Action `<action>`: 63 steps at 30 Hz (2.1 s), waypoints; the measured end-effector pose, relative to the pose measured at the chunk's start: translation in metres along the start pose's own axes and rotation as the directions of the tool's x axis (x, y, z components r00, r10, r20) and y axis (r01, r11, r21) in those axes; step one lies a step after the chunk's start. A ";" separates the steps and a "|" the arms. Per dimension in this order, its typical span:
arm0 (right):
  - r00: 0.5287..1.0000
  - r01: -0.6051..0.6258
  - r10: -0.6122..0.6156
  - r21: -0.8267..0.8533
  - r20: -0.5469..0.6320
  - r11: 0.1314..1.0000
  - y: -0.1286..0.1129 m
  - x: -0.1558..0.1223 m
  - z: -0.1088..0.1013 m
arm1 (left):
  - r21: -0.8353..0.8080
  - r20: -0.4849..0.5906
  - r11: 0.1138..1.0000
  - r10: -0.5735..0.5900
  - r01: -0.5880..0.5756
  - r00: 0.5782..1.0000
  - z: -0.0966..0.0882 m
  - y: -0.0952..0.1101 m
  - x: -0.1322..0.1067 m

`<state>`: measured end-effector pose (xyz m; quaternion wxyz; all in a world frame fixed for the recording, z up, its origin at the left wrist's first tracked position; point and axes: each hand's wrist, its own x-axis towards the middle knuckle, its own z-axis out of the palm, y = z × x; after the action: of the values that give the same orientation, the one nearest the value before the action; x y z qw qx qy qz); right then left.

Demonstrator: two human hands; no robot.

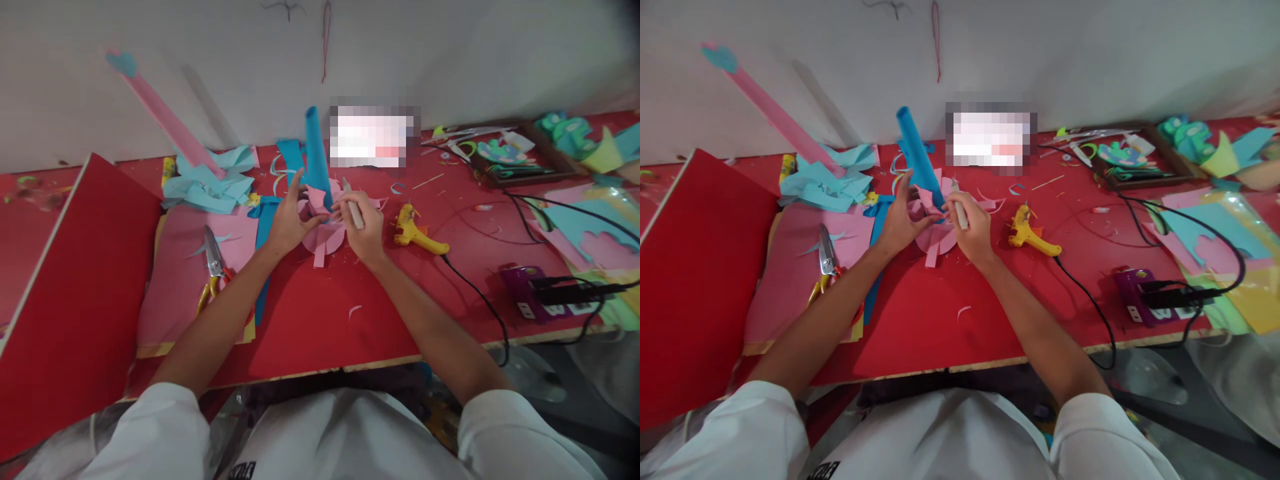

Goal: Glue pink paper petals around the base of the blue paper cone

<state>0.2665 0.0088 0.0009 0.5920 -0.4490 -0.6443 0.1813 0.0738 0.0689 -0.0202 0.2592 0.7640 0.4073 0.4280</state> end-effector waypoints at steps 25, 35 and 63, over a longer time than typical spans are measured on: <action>0.984 -0.171 0.170 0.005 0.049 0.985 0.029 0.003 0.006 | 0.339 -0.062 0.938 0.096 -0.070 0.993 -0.001 0.020 -0.004; 0.979 -0.182 0.184 -0.031 0.089 0.983 0.016 0.003 0.007 | 0.292 -0.169 0.954 0.115 -0.062 0.979 -0.009 0.051 0.005; 0.985 -0.010 0.029 0.115 -0.169 0.993 -0.002 0.004 -0.002 | 0.129 -0.092 0.990 0.064 -0.052 0.994 -0.015 0.062 0.031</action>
<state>0.2683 0.0103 0.0060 0.6677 -0.4346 -0.5755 0.1846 0.0945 0.0624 0.0473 0.1777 0.7689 0.4232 0.4450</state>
